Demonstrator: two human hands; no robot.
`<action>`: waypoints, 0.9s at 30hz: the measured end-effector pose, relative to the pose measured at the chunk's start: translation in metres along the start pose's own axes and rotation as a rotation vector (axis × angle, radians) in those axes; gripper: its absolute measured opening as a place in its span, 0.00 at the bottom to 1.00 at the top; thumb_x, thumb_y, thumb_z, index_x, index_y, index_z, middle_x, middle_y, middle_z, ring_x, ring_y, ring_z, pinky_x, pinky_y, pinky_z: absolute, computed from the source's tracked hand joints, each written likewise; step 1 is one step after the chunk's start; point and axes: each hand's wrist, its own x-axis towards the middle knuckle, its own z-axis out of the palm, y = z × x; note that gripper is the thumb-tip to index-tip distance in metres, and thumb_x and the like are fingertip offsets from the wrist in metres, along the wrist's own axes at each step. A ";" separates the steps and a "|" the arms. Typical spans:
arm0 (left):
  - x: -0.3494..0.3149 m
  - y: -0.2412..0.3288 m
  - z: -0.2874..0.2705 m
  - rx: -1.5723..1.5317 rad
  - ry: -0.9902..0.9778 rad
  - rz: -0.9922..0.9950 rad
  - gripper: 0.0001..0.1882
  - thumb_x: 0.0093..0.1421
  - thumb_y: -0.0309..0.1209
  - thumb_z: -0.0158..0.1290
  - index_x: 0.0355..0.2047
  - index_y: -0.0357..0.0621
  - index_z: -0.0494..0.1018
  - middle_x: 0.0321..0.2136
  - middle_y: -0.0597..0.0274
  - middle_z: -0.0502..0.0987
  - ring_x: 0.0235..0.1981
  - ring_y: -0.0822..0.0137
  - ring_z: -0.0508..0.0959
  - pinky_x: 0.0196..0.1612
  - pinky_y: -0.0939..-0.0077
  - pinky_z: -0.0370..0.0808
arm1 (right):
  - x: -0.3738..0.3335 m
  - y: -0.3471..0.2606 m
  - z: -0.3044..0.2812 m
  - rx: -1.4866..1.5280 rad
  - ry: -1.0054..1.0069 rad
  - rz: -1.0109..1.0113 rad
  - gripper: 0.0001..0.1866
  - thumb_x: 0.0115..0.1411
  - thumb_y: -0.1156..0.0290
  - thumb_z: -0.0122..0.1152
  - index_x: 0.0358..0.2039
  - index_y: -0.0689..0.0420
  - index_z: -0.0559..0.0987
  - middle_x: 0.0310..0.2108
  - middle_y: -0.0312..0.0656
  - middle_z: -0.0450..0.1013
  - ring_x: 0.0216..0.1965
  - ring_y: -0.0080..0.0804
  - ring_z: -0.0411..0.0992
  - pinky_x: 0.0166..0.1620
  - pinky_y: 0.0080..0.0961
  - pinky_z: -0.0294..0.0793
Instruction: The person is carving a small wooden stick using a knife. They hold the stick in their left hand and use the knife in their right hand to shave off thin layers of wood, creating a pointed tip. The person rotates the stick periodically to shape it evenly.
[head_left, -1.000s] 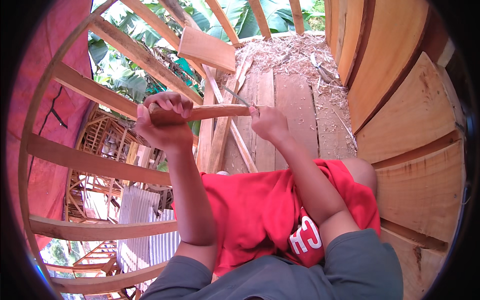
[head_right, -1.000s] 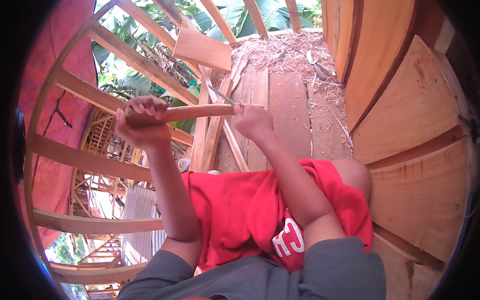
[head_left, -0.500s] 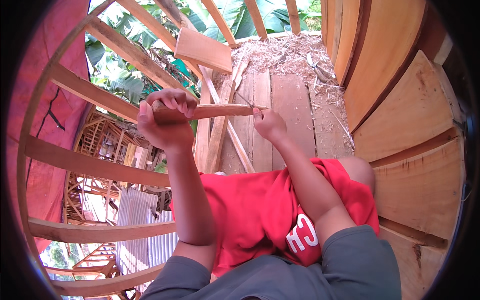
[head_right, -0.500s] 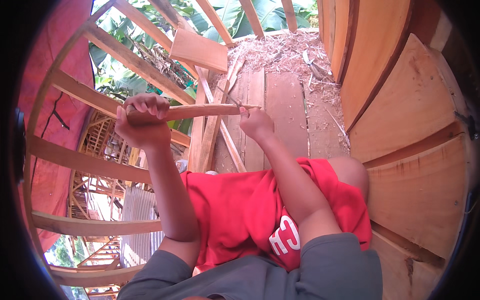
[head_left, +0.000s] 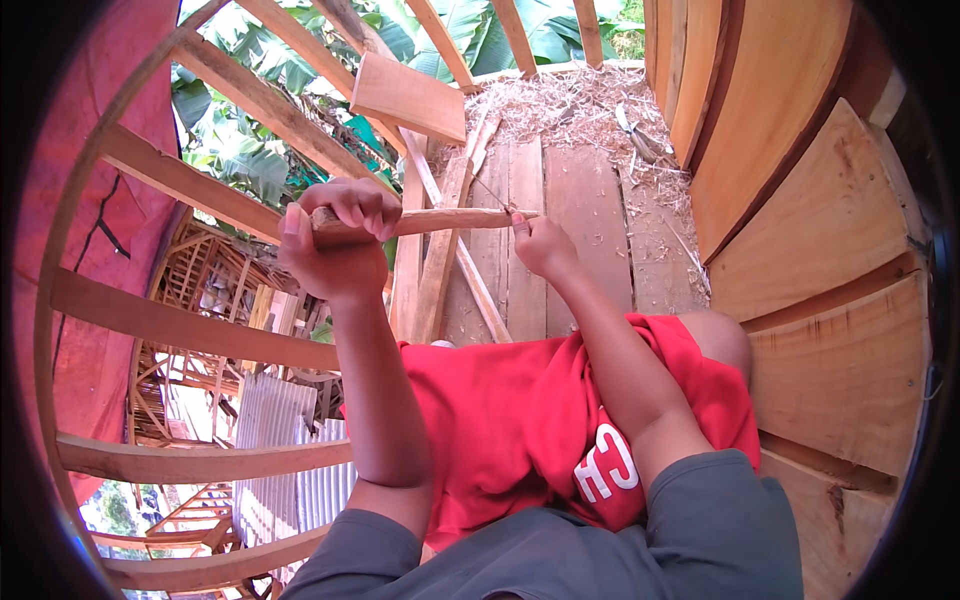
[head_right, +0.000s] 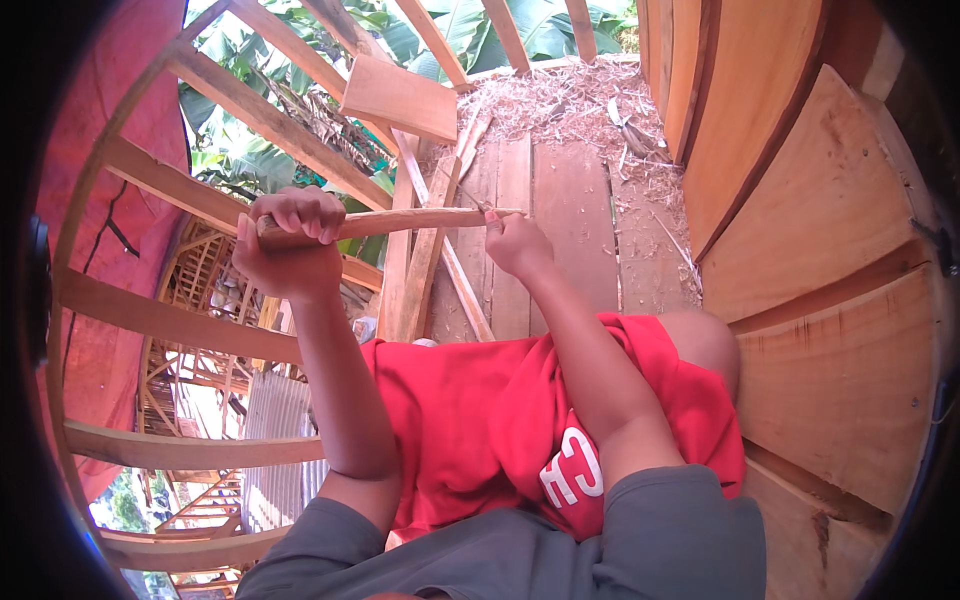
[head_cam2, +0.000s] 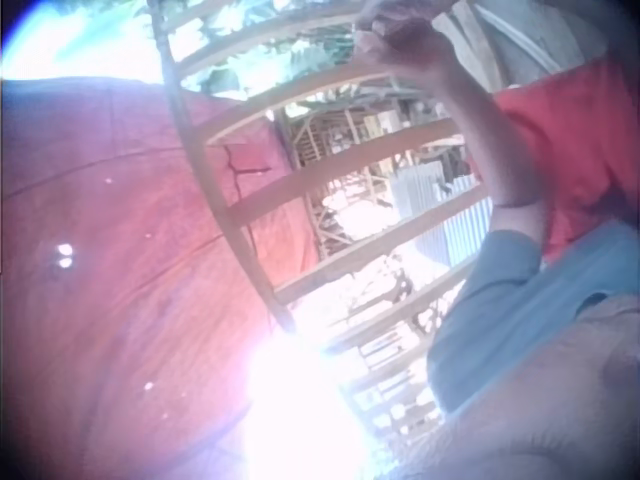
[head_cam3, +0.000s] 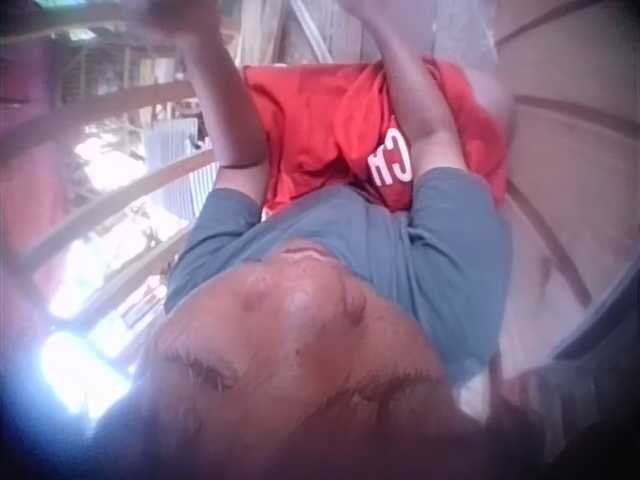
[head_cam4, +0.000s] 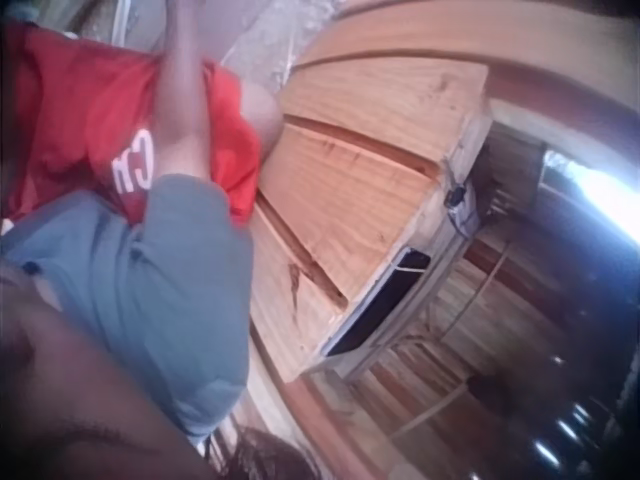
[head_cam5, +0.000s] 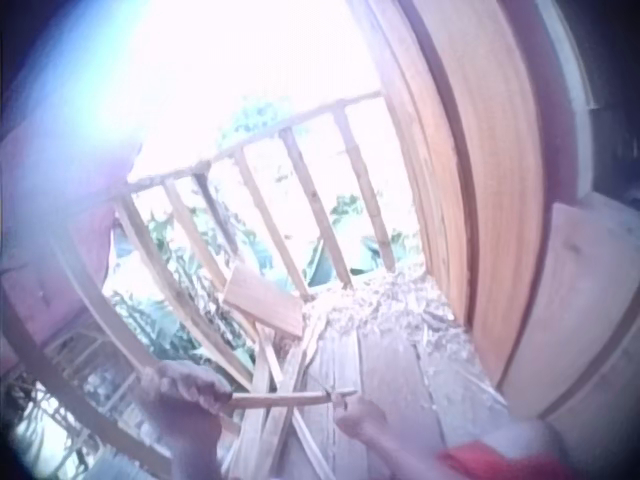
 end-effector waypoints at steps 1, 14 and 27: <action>0.001 -0.001 -0.002 -0.002 0.058 0.007 0.25 0.64 0.51 0.35 0.23 0.43 0.63 0.19 0.60 0.61 0.20 0.66 0.60 0.24 0.71 0.60 | -0.006 -0.011 0.003 -0.033 0.048 0.011 0.30 0.69 0.49 0.37 0.38 0.62 0.82 0.32 0.57 0.79 0.42 0.52 0.78 0.48 0.47 0.73; -0.002 0.000 -0.016 -0.050 -0.048 0.031 0.25 0.64 0.50 0.35 0.20 0.43 0.65 0.16 0.61 0.62 0.17 0.67 0.61 0.20 0.72 0.59 | -0.009 -0.017 -0.021 0.072 -0.248 -0.172 0.32 0.69 0.48 0.37 0.31 0.64 0.81 0.30 0.59 0.78 0.39 0.55 0.77 0.46 0.44 0.73; 0.012 -0.002 -0.009 -0.021 -0.221 0.027 0.25 0.63 0.49 0.36 0.19 0.42 0.65 0.14 0.60 0.63 0.15 0.65 0.63 0.19 0.70 0.61 | -0.022 -0.037 -0.030 0.047 -0.187 -0.170 0.30 0.69 0.51 0.38 0.33 0.63 0.82 0.27 0.58 0.77 0.35 0.55 0.77 0.43 0.46 0.73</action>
